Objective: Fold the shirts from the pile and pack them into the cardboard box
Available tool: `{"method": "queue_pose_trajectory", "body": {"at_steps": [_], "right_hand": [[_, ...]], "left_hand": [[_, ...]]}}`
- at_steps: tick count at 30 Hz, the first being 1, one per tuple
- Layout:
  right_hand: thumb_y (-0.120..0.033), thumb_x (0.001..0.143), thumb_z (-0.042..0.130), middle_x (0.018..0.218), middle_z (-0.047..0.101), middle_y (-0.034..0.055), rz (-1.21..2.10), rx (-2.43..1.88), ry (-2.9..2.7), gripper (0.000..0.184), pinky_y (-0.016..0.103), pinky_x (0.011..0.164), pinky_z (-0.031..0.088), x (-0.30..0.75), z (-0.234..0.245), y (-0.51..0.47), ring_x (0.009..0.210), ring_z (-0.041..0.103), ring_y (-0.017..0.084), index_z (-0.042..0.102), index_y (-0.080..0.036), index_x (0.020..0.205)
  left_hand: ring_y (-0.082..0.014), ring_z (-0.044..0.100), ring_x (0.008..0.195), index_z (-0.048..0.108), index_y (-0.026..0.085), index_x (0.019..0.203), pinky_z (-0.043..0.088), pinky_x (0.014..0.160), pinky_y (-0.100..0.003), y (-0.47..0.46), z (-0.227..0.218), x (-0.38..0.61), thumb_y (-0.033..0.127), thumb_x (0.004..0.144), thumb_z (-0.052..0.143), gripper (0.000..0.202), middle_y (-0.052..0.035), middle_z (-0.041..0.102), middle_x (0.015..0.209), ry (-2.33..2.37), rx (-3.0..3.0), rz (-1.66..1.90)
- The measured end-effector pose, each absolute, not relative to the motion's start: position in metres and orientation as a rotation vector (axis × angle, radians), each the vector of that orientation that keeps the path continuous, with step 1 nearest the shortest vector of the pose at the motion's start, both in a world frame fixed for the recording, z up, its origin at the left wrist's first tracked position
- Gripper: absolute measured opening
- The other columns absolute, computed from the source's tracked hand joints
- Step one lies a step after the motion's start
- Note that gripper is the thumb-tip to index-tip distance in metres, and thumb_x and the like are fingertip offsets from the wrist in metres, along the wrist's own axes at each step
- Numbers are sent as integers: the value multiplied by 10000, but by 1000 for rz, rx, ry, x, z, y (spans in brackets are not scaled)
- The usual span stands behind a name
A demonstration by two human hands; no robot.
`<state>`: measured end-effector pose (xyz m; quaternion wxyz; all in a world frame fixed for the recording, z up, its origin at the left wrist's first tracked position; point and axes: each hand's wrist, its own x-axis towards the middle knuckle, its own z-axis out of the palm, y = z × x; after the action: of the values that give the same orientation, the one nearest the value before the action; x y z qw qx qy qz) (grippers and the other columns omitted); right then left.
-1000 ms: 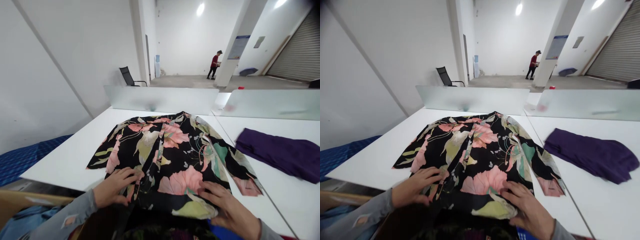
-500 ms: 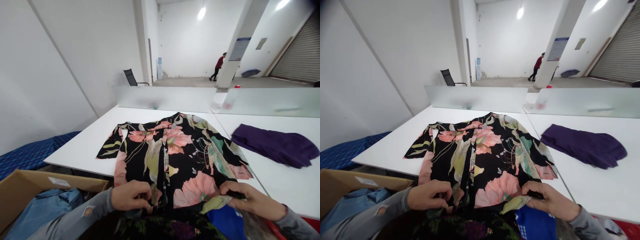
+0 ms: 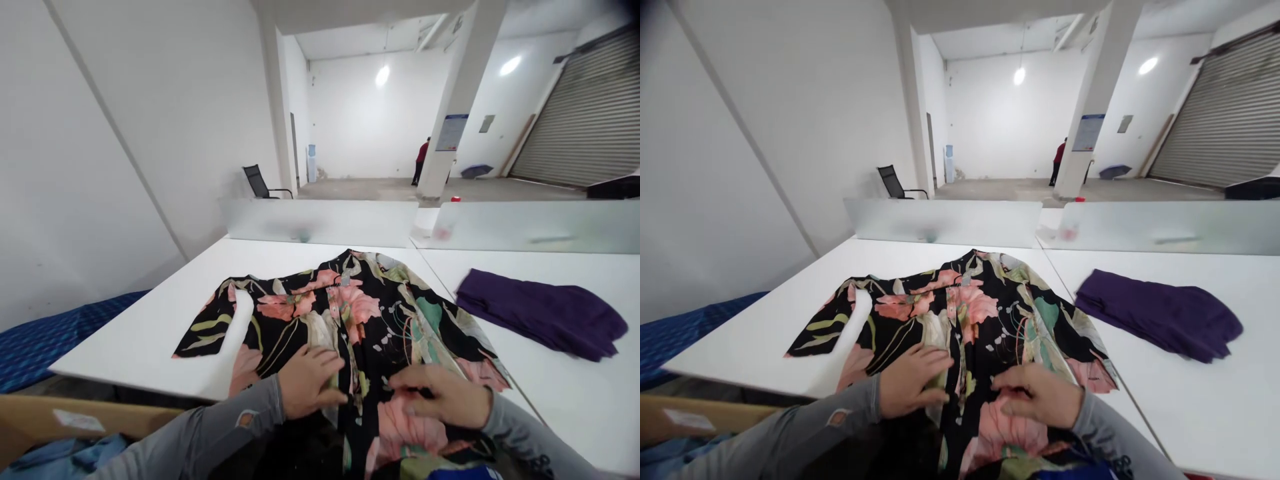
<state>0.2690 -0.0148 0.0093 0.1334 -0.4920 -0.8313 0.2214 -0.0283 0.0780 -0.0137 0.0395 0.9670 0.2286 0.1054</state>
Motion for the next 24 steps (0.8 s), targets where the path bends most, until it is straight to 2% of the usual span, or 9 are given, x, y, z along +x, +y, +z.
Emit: {"method": "queue_pose_trajectory", "body": {"at_steps": [3, 7, 10, 13, 15, 17, 19, 22, 24], "right_hand": [[-421, 880, 541, 1187, 668, 97, 461, -1602, -2268, 422, 386, 947, 497, 291, 20, 35, 1056, 639, 230, 637, -245, 1251], [-452, 908, 494, 1443, 468, 133, 14, -1754, -2218, 505, 543, 1045, 383, 290, -11, 103, 1308, 448, 296, 526, -256, 1372], [-501, 947, 411, 1470, 446, 100, -102, -1840, -2240, 496, 650, 1047, 299, 284, -40, 126, 1362, 369, 319, 486, -312, 1399], [-513, 965, 359, 1494, 419, 82, -95, -1819, -2276, 512, 630, 1079, 264, 286, -50, 126, 1378, 344, 304, 457, -306, 1423], [-510, 969, 350, 1499, 412, 68, -71, -1803, -2291, 508, 616, 1089, 265, 291, -49, 124, 1380, 343, 296, 454, -309, 1424], [-496, 969, 364, 1499, 414, 60, -58, -1797, -2298, 495, 618, 1088, 270, 293, -47, 122, 1380, 344, 299, 458, -318, 1421], [-482, 965, 384, 1497, 416, 58, -60, -1793, -2292, 484, 624, 1085, 272, 293, -48, 122, 1379, 345, 307, 467, -319, 1414], [-482, 954, 416, 1477, 445, 49, -58, -1745, -2271, 471, 623, 1076, 295, 291, -53, 122, 1363, 372, 309, 493, -322, 1391], [-470, 958, 412, 1429, 502, 55, -43, -1671, -2217, 446, 559, 1066, 361, 296, -54, 124, 1325, 431, 279, 533, -304, 1355]], "left_hand": [[-226, 567, 1020, 537, 184, 1211, 424, 927, -382, 119, 12, -5, 412, 976, 379, 364, -81, 628, 1081, 950, 2996, 489], [-264, 496, 1154, 521, 146, 1248, 377, 979, -421, 190, 16, 39, 274, 947, 418, 343, -119, 585, 1180, 1042, 3177, 631], [-274, 473, 1203, 509, 154, 1291, 374, 984, -427, 238, 8, 71, 262, 904, 491, 403, -134, 568, 1245, 1105, 3139, 569], [-247, 577, 1056, 626, 195, 1083, 412, 928, -400, 286, 12, 89, 268, 893, 515, 232, -101, 647, 1073, 1362, 2905, 453], [-240, 620, 963, 626, 192, 1029, 446, 857, -388, 323, 24, 90, 269, 941, 416, 241, -110, 659, 1021, 1620, 2729, 487], [-245, 639, 934, 588, 181, 1098, 469, 781, -375, 360, 40, 82, 244, 979, 271, 344, -139, 651, 1045, 1876, 2547, 563], [-270, 641, 956, 553, 152, 1150, 478, 748, -378, 387, 51, 69, 248, 984, 230, 376, -177, 636, 1073, 2078, 2375, 629], [-325, 583, 1098, 500, 100, 1215, 478, 815, -433, 399, 53, 51, 312, 984, 274, 387, -227, 569, 1198, 2218, 2261, 755], [-306, 547, 1158, 492, 115, 1229, 462, 891, -428, 389, 43, 43, 340, 984, 303, 382, -200, 546, 1245, 2176, 2317, 828]]}}
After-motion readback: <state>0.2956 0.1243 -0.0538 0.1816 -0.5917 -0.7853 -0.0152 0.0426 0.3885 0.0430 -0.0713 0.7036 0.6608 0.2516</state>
